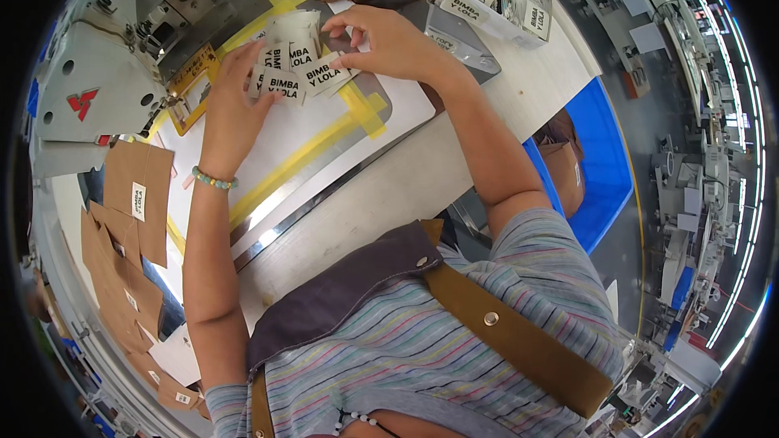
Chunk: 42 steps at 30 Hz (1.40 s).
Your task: Sewing brand labels onto square pieces of material using an industrial sewing machine.
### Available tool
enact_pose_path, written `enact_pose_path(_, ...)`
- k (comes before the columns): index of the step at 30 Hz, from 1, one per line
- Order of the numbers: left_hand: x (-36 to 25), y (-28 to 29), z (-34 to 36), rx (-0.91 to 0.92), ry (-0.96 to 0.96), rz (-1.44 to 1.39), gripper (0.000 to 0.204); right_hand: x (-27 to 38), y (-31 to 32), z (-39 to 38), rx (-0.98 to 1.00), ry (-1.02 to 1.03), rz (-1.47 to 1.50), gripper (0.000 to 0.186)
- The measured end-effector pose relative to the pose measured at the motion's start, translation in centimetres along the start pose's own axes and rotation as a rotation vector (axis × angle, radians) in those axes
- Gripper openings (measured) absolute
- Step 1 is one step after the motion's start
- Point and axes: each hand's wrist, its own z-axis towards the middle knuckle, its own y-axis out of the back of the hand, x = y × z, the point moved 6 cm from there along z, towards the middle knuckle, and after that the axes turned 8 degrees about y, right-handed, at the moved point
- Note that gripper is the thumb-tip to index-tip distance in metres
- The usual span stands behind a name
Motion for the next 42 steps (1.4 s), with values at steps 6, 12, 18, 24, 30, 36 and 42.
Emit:
enact_pose_path(6,0.2,-0.2,0.4,-0.011,0.075,-0.121,0.072,0.4,-0.3,-0.2,0.12,-0.028,-0.063,0.044)
enact_pose_path(12,-0.2,-0.5,0.3,-0.087,-0.053,-0.207,0.069,0.6,-0.2,-0.3,0.153,-0.108,-0.05,0.035)
enact_pose_path(18,1.1,-1.6,0.4,-0.107,0.023,-0.3,0.064,-0.5,2.2,-0.8,0.063,-0.183,0.246,0.026)
enact_pose_path(24,1.6,-1.5,0.5,-0.128,0.127,-0.225,0.048,0.1,-0.1,0.2,-0.098,-0.177,0.602,0.025)
enact_pose_path(30,1.5,-1.5,0.5,-0.158,0.103,-0.215,0.033,-0.7,-1.3,0.3,-0.119,-0.207,0.563,0.024)
enact_pose_path(36,1.1,-0.9,0.3,-0.176,0.087,-0.221,0.025,0.5,-2.0,0.2,0.056,-0.217,0.549,0.024)
enact_pose_path(42,0.7,-0.4,0.1,-0.116,0.088,-0.205,0.018,-0.6,-1.5,-0.1,0.074,-0.258,0.592,0.021)
